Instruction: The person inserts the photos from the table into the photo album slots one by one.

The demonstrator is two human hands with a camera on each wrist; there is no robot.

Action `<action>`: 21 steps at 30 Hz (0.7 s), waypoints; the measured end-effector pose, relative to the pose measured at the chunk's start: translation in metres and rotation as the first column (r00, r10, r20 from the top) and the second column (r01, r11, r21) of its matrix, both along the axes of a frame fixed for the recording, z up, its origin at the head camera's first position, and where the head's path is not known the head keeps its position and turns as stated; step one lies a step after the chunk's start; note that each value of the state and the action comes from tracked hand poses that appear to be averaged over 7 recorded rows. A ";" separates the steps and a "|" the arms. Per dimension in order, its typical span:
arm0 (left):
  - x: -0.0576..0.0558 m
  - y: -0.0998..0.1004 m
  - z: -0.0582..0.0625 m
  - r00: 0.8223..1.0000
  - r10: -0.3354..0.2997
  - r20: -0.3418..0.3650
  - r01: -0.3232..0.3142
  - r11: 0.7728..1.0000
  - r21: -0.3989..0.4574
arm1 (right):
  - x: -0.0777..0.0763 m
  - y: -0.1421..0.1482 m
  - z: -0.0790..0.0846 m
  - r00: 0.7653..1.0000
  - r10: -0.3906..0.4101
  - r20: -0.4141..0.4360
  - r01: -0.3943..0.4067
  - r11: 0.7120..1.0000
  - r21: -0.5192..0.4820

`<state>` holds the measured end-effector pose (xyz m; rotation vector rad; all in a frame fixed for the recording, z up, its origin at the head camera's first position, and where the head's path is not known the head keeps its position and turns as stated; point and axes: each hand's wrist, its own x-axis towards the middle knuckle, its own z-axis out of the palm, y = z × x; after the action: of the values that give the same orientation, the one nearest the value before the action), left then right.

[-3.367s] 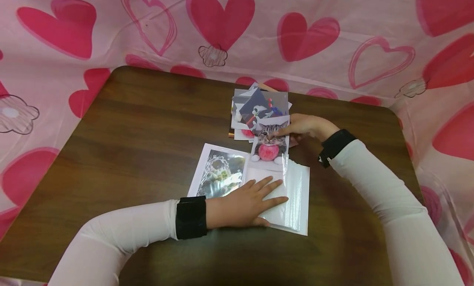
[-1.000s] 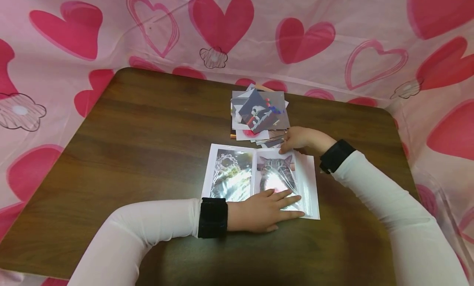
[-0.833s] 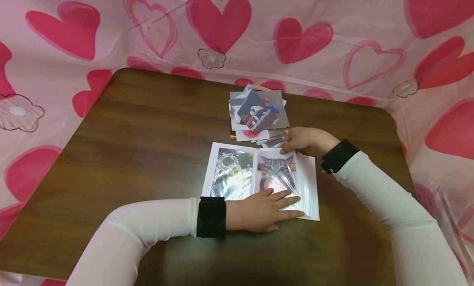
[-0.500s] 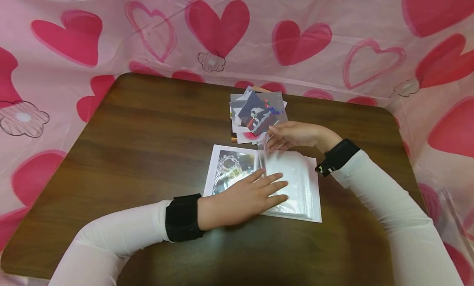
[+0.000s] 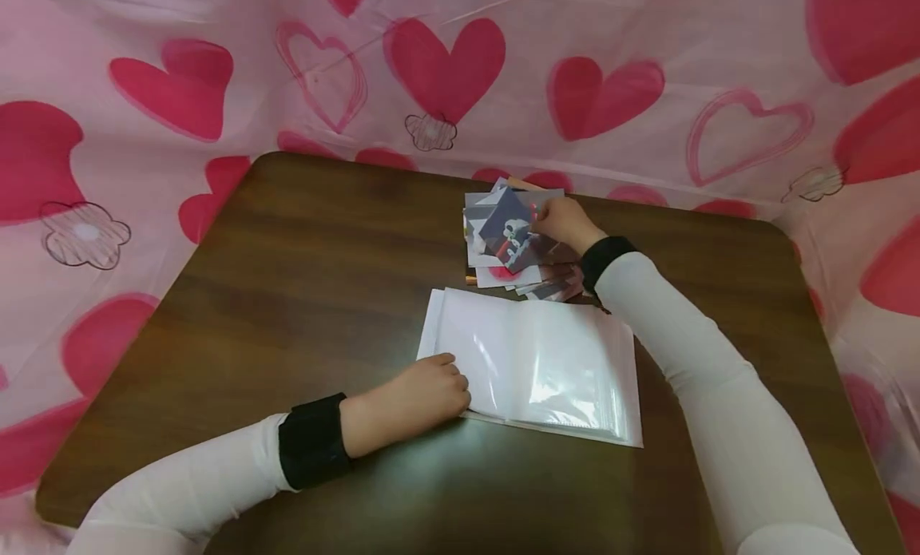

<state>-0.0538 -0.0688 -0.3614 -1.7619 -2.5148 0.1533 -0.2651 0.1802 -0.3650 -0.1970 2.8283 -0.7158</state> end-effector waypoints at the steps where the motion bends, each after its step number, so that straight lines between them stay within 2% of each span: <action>1: 0.001 -0.001 -0.003 1.000 0.014 0.018 -0.014 1.000 -0.016 | -0.003 -0.002 -0.003 1.000 -0.024 0.010 0.024 1.000 0.017; 3: 0.004 0.000 -0.009 0.997 0.049 0.065 -0.046 0.998 -0.045 | -0.008 -0.007 -0.007 0.997 -0.055 0.054 0.052 0.997 0.061; 6: 0.006 0.004 -0.015 0.985 0.112 0.132 -0.101 0.991 -0.084 | -0.012 -0.013 -0.010 0.994 -0.057 0.095 0.040 0.983 0.177; 8: 0.005 0.007 -0.017 0.971 0.158 0.181 -0.143 0.986 -0.089 | -0.014 -0.015 -0.009 0.993 -0.046 0.104 0.019 0.969 0.245; 12: -0.004 0.016 -0.018 0.941 0.223 0.254 -0.204 0.974 -0.099 | -0.016 -0.016 -0.007 0.987 -0.085 0.136 0.043 0.957 0.287; 15: -0.010 0.022 -0.019 0.930 0.238 0.280 -0.212 0.970 -0.121 | -0.015 -0.013 -0.007 0.979 -0.116 0.165 0.073 0.966 0.249; 17: -0.013 0.025 -0.020 0.928 0.246 0.281 -0.213 0.966 -0.144 | -0.013 -0.008 -0.005 0.985 -0.067 0.159 0.037 0.982 0.185; 19: -0.017 0.028 -0.021 0.923 0.264 0.279 -0.224 0.960 -0.169 | -0.010 0.000 0.000 0.987 -0.014 0.161 0.003 0.998 0.067; 21: -0.021 0.030 -0.022 0.911 0.288 0.296 -0.240 0.952 -0.189 | -0.005 0.008 0.008 0.982 0.033 0.188 -0.012 0.994 -0.111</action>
<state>-0.0743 -0.0392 -0.3830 -1.5944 -3.0484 0.0733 -0.2705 0.1887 -0.3571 -0.1682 2.6055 -0.8389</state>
